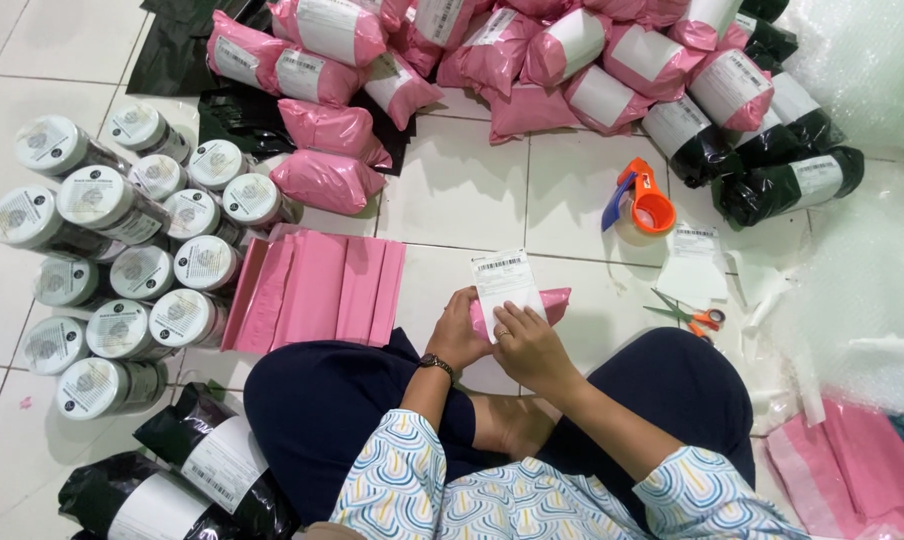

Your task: The person wraps a small jar in bubble wrap, secures it with tape, places it inside a pink poly mailer, and seals the bag. They then affix a shipping label to the outside of the package.

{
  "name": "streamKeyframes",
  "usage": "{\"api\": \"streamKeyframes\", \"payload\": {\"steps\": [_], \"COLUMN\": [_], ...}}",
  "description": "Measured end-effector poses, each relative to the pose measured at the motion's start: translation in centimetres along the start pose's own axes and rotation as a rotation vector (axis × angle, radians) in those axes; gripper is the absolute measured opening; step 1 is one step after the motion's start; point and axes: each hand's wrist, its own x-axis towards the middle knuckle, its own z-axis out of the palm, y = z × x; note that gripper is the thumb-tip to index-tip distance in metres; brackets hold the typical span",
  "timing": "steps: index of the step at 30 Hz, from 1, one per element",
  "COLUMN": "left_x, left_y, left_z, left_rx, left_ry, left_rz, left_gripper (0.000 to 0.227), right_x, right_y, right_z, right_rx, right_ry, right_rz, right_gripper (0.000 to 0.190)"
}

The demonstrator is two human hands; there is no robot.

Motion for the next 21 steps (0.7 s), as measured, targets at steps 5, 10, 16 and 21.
{"api": "streamKeyframes", "payload": {"steps": [5, 10, 16, 21], "left_x": [-0.8, -0.8, -0.6, -1.0], "left_y": [2.2, 2.2, 3.0, 3.7], "left_z": [-1.3, -1.2, -2.0, -2.3], "left_rx": [-0.031, 0.002, -0.001, -0.001], "left_ry": [-0.039, -0.053, -0.087, -0.083], "left_rz": [-0.040, -0.006, -0.042, -0.032], "left_gripper": [0.101, 0.113, 0.124, 0.132], "right_x": [-0.5, 1.6, 1.2, 0.4], "right_y": [0.7, 2.8, 5.3, 7.8], "right_z": [-1.0, -1.9, -4.2, -5.5], "right_rx": [0.193, 0.336, 0.202, 0.294], "right_ry": [-0.050, -0.355, -0.667, -0.673], "right_rz": [-0.001, 0.117, 0.279, 0.481], "right_gripper": [0.034, 0.037, 0.075, 0.115]}}
